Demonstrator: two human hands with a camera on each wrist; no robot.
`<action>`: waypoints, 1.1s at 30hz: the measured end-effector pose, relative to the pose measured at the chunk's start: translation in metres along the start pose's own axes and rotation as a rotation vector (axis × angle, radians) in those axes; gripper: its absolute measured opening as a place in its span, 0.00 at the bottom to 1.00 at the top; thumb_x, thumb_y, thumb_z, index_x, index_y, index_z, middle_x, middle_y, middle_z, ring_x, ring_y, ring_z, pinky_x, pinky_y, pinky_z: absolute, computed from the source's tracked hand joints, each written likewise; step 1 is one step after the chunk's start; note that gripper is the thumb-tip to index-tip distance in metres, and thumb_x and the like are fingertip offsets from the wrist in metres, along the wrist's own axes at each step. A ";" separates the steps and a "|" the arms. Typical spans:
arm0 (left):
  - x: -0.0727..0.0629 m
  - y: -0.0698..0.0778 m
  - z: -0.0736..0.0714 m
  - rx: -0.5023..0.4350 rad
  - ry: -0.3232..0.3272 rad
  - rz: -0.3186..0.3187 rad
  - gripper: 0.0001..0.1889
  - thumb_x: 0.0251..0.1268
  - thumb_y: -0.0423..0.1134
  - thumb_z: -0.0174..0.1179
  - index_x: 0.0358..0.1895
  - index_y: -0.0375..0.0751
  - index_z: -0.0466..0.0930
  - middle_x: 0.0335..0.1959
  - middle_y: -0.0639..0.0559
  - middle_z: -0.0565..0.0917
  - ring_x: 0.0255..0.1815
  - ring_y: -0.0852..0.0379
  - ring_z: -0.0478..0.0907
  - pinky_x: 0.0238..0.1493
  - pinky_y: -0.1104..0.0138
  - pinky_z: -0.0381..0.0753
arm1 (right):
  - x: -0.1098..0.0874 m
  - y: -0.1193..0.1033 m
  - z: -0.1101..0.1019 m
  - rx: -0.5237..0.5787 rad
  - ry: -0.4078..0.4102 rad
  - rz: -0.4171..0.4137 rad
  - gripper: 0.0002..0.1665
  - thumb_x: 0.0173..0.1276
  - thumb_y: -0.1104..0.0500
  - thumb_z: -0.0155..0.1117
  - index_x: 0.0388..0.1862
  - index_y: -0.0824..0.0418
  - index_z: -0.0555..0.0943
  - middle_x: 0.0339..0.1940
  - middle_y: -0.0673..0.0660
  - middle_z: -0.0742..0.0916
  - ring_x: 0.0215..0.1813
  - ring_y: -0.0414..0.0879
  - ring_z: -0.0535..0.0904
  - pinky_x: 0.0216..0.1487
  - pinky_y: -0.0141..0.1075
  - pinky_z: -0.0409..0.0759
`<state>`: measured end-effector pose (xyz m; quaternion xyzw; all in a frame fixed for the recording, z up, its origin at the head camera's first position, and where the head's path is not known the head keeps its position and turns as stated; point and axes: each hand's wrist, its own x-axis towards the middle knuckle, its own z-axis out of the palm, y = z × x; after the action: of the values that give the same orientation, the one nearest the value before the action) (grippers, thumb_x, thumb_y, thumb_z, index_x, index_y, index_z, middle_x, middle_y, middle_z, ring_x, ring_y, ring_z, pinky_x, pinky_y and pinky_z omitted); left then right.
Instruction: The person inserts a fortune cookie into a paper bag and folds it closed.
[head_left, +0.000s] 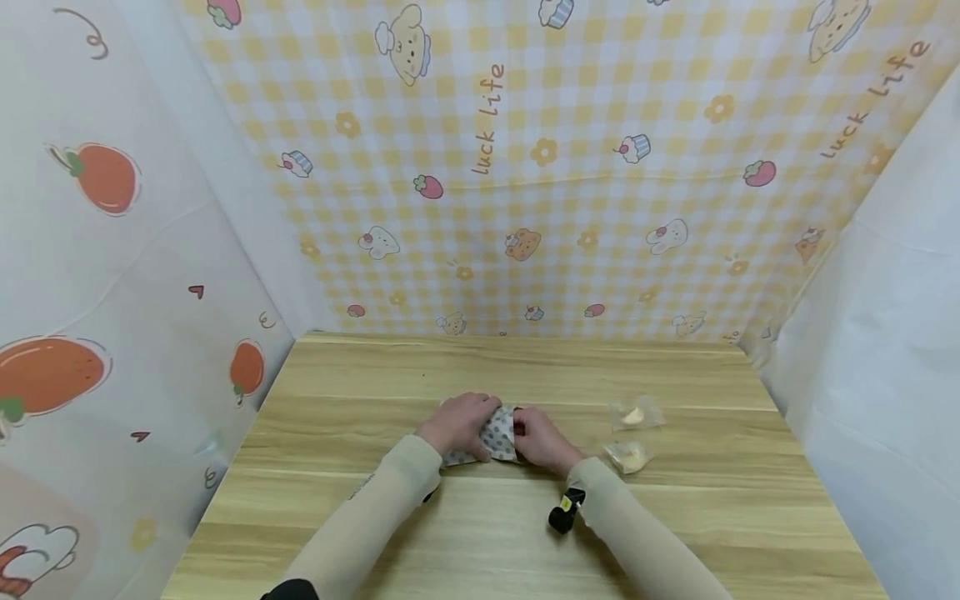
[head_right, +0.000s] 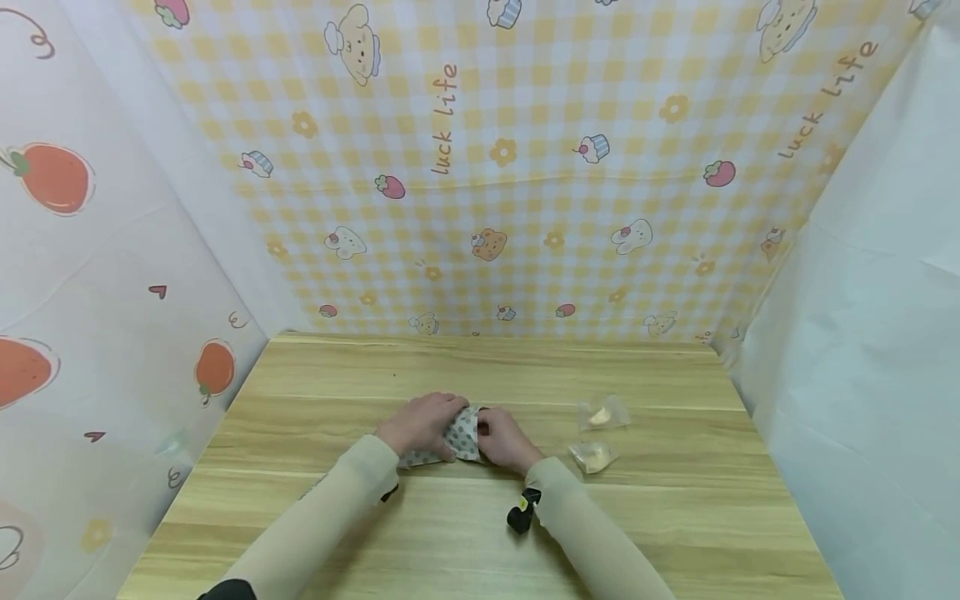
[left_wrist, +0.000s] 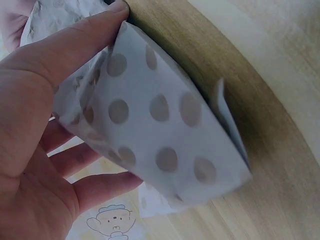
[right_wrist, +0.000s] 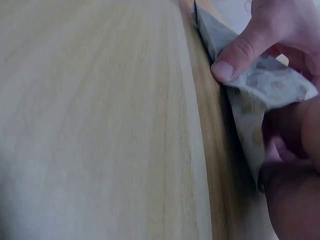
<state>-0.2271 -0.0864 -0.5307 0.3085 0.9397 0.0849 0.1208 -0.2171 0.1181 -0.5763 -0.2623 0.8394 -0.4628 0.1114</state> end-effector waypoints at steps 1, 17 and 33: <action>-0.001 0.000 0.000 -0.003 0.000 0.001 0.39 0.46 0.51 0.86 0.61 0.47 0.76 0.55 0.51 0.84 0.55 0.52 0.80 0.58 0.57 0.82 | 0.000 0.000 0.000 -0.001 -0.017 -0.011 0.08 0.71 0.72 0.65 0.44 0.65 0.88 0.41 0.55 0.90 0.42 0.40 0.83 0.46 0.33 0.83; -0.003 -0.001 0.000 -0.031 0.022 0.044 0.39 0.45 0.48 0.87 0.61 0.45 0.77 0.56 0.49 0.82 0.57 0.50 0.80 0.61 0.58 0.81 | 0.005 0.006 0.000 -0.030 -0.169 -0.044 0.10 0.75 0.71 0.59 0.48 0.65 0.86 0.43 0.54 0.89 0.42 0.39 0.82 0.47 0.34 0.83; -0.004 -0.003 0.002 -0.050 0.045 0.052 0.34 0.43 0.48 0.87 0.55 0.49 0.81 0.53 0.52 0.83 0.54 0.52 0.79 0.55 0.57 0.82 | 0.004 -0.005 -0.003 -0.134 -0.273 -0.048 0.17 0.69 0.75 0.53 0.51 0.65 0.84 0.44 0.54 0.87 0.44 0.41 0.81 0.49 0.37 0.81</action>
<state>-0.2248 -0.0910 -0.5325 0.3278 0.9314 0.1184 0.1048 -0.2202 0.1158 -0.5704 -0.3497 0.8390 -0.3683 0.1953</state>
